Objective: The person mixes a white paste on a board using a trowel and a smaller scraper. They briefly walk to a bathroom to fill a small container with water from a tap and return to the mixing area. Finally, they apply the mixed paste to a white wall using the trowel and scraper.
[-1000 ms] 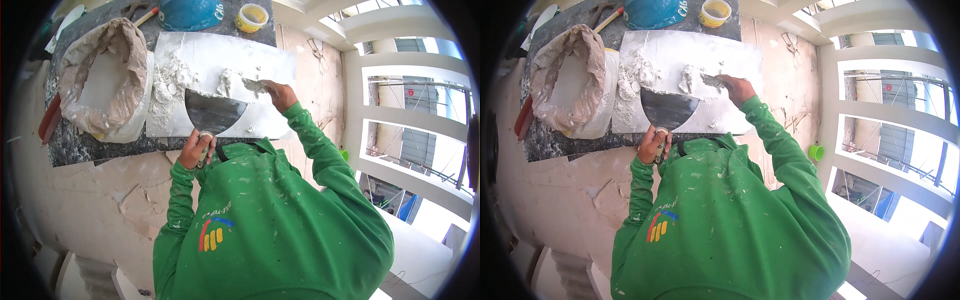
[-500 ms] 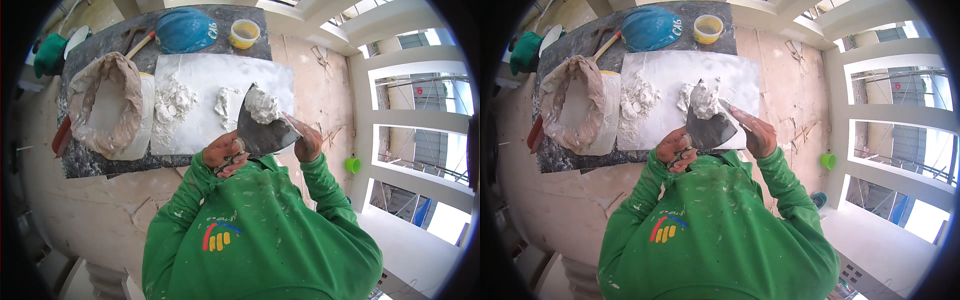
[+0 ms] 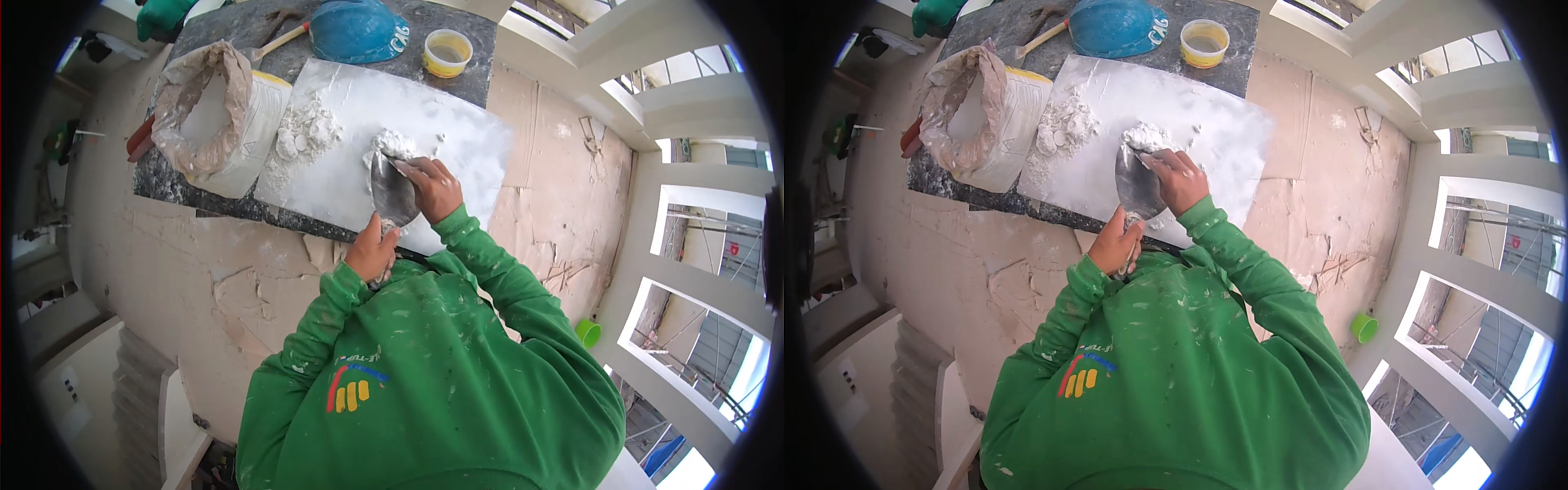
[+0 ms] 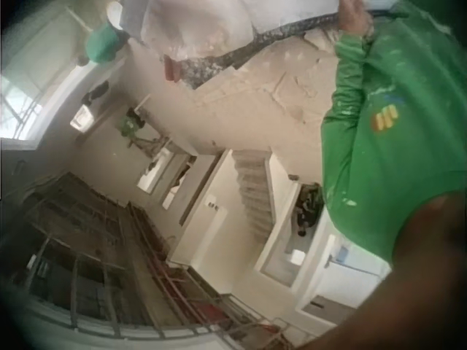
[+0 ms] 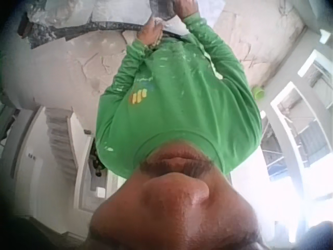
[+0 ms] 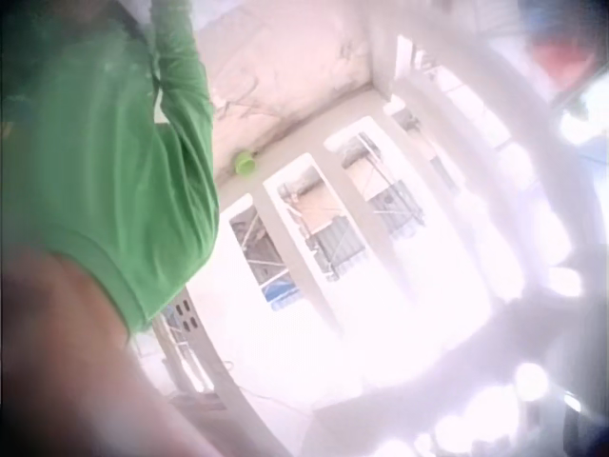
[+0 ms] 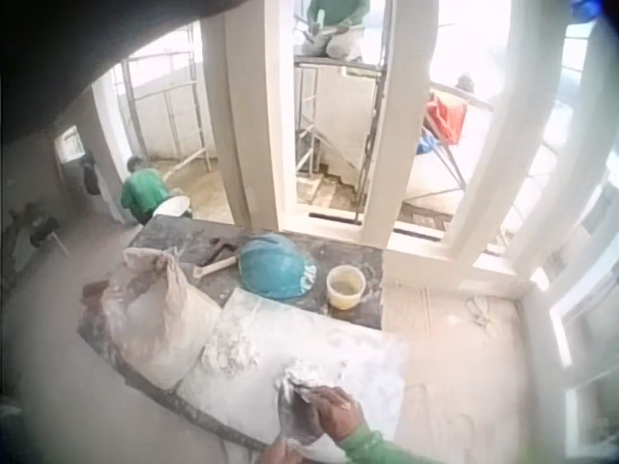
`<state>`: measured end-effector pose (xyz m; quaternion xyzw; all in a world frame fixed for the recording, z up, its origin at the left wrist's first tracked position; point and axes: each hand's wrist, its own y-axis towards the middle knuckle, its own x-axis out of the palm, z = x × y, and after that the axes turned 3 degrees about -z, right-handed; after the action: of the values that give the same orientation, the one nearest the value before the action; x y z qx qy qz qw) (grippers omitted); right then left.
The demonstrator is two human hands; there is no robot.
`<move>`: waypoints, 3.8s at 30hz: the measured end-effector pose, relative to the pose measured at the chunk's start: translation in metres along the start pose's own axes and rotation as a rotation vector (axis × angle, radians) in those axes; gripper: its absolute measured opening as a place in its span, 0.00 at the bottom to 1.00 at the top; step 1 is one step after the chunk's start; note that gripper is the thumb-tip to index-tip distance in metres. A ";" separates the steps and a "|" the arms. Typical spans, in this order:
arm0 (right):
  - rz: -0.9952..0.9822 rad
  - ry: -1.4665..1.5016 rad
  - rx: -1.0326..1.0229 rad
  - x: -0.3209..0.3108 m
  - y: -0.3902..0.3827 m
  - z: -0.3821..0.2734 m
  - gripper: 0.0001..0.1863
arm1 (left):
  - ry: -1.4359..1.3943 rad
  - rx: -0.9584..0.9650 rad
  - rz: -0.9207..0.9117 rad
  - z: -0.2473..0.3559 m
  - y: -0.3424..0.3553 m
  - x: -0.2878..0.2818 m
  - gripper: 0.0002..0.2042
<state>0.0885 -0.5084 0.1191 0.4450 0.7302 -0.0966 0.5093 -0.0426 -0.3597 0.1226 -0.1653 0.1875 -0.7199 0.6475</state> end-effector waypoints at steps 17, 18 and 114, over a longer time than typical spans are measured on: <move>-0.871 1.257 0.537 -0.014 0.049 0.140 0.24 | -0.301 0.029 -0.343 0.020 -0.012 0.010 0.09; -0.857 1.150 0.525 -0.019 0.052 0.152 0.24 | -0.338 0.053 -0.326 0.019 -0.012 0.011 0.09; -1.332 -0.115 0.715 1.280 0.424 -1.344 0.19 | -1.174 -0.541 1.652 -0.909 -1.078 -1.514 0.16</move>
<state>-0.5871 1.2445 -0.1897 0.0421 0.7413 -0.6377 0.2052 -1.2563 1.2950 -0.1438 -0.4484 0.0531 0.2051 0.8684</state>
